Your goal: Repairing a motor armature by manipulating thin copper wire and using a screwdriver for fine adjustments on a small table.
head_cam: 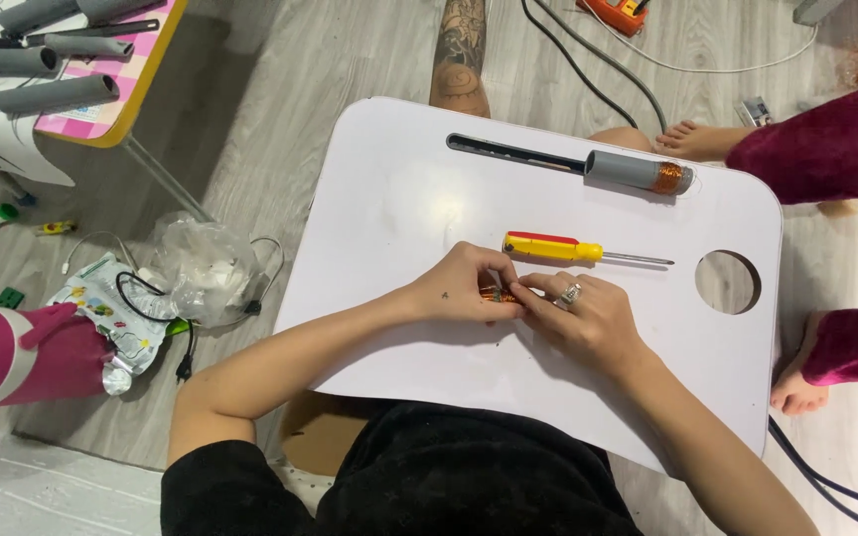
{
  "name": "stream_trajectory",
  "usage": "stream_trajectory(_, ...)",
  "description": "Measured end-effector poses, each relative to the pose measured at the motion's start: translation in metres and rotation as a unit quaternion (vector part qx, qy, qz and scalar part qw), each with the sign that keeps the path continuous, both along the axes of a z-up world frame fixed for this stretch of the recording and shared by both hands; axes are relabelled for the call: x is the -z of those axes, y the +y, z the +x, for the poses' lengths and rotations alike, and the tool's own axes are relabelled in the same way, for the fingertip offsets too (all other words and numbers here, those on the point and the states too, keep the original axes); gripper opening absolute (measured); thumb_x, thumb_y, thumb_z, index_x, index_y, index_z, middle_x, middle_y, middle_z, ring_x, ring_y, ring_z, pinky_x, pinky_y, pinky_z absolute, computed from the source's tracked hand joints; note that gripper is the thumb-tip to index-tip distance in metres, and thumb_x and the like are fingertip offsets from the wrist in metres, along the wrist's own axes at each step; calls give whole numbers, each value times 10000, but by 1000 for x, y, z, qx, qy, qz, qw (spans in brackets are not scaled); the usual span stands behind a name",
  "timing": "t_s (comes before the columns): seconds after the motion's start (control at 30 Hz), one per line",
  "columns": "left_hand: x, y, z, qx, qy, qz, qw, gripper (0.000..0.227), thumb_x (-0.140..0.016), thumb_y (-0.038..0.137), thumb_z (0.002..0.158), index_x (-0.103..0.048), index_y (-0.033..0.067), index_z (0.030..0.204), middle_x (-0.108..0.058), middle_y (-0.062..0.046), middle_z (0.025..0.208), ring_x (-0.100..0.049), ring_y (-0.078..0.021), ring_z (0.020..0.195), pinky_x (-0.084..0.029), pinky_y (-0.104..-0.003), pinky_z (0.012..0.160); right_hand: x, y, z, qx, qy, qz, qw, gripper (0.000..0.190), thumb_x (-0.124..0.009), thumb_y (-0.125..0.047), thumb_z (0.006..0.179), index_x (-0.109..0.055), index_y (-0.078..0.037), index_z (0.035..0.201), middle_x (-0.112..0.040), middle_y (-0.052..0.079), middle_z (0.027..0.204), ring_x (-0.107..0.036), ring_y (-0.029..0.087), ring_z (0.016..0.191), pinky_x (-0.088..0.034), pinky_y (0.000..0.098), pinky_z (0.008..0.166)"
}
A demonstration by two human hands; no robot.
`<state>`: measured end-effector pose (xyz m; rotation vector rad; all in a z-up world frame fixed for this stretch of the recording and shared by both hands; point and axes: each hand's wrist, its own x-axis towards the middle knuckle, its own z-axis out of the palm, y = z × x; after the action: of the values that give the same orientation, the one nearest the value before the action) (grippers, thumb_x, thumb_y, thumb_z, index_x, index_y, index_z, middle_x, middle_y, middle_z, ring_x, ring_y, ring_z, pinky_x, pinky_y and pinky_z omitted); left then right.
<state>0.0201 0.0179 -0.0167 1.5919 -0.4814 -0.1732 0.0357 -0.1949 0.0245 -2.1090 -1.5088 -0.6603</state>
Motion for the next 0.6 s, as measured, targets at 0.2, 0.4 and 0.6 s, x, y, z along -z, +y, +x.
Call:
stream_trajectory(0.2,-7,-1,0,-15,-69,62,996,186,-824,97,706,-707,-6,806,-690,-171,719,-685,-244,570,-573,-317,516,7,-4,-1,11,-68,-45,997,136,-708,-156,893,-722,-89,1010,-699,68,967,-641,201,704,-472,280,591)
stream_trajectory(0.4,-7,-3,-5,-28,-86,58,994,138,-752,43,669,-681,57,787,-668,-103,695,-659,-209,617,-551,-318,519,10,-2,-11,25,-122,-50,991,91,-684,-113,917,-724,-62,980,-691,97,923,-637,208,691,-488,274,610)
stream_trajectory(0.6,-9,-3,-5,-25,-115,61,991,163,-763,93,672,-663,70,798,-673,-98,713,-662,-217,660,-552,-328,533,9,-1,-16,50,-108,-46,992,92,-654,-111,955,-723,-56,981,-681,94,906,-654,211,723,-496,276,620)
